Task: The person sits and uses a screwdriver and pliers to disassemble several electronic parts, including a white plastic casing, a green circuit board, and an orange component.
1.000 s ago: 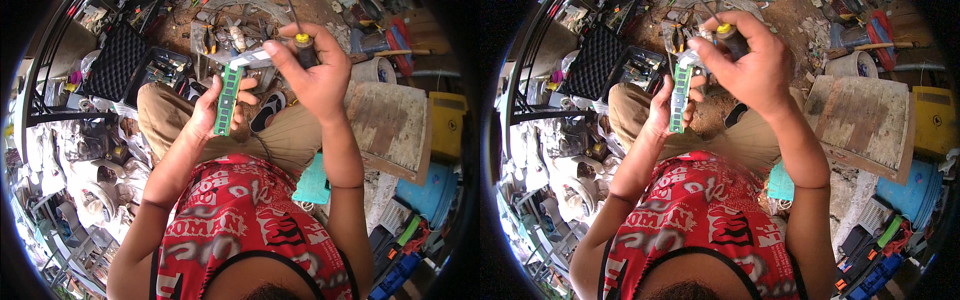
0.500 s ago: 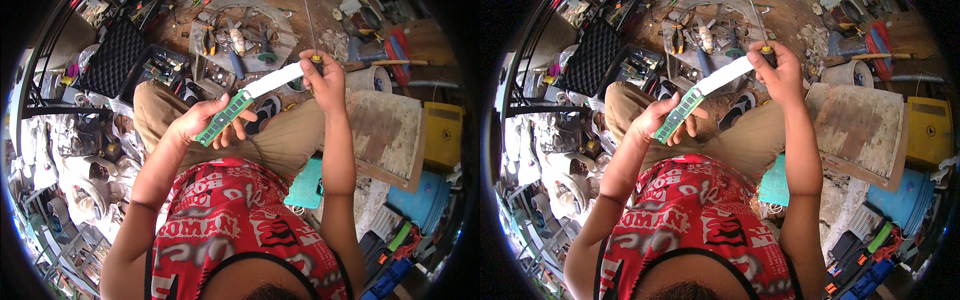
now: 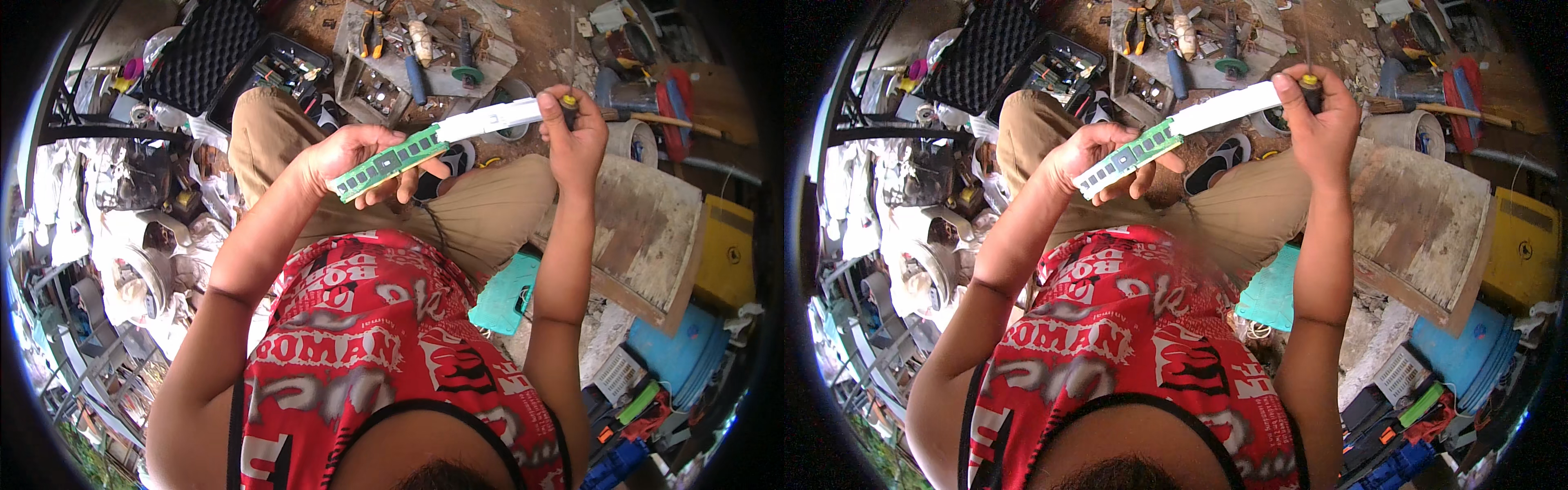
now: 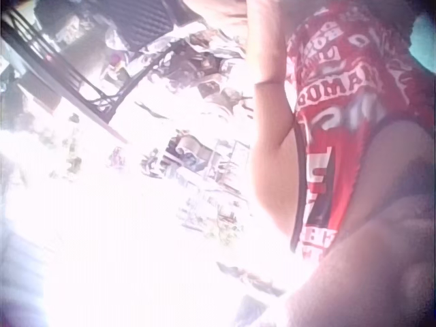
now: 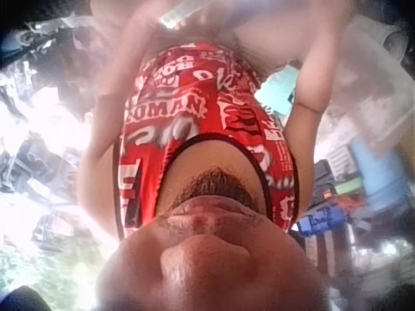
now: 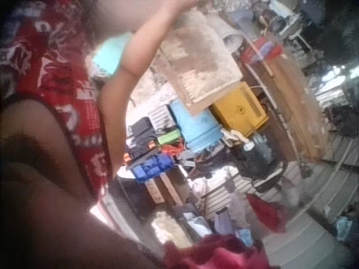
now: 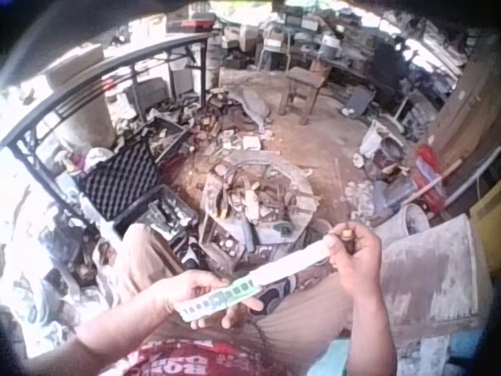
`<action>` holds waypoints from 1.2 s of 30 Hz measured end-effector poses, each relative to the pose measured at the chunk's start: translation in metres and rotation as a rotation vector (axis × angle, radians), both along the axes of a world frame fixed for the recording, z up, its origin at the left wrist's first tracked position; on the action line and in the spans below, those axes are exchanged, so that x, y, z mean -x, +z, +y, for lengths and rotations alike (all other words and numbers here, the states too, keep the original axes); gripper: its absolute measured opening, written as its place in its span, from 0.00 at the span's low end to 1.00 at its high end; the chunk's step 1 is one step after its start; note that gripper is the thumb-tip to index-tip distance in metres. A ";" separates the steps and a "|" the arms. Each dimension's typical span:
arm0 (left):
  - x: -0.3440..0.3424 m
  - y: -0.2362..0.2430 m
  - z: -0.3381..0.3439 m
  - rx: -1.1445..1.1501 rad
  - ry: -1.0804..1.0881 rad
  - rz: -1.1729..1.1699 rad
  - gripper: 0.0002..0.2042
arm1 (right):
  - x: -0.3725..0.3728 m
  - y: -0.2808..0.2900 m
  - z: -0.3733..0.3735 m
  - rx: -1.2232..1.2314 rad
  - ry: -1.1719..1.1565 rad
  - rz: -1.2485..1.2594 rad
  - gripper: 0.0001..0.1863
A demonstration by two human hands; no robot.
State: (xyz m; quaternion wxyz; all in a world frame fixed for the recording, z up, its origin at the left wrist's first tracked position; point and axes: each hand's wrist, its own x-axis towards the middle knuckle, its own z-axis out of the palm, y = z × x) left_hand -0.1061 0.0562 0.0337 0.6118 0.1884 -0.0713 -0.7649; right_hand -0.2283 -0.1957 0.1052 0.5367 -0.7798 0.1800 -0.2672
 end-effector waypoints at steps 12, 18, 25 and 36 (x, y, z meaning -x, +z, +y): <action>-0.004 -0.009 0.003 -0.045 0.098 -0.200 0.36 | 0.007 -0.004 -0.005 -0.137 -0.075 -0.090 0.11; 0.003 -0.010 -0.015 -0.285 0.591 -0.598 0.25 | 0.012 -0.032 0.008 -0.319 -0.094 -0.111 0.09; -0.006 -0.043 -0.013 -0.321 0.778 -0.259 0.26 | -0.001 -0.068 0.000 -0.378 -0.297 -0.075 0.13; -0.005 -0.027 0.003 -0.095 0.724 -0.090 0.30 | -0.137 -0.154 -0.049 0.249 -0.490 0.194 0.19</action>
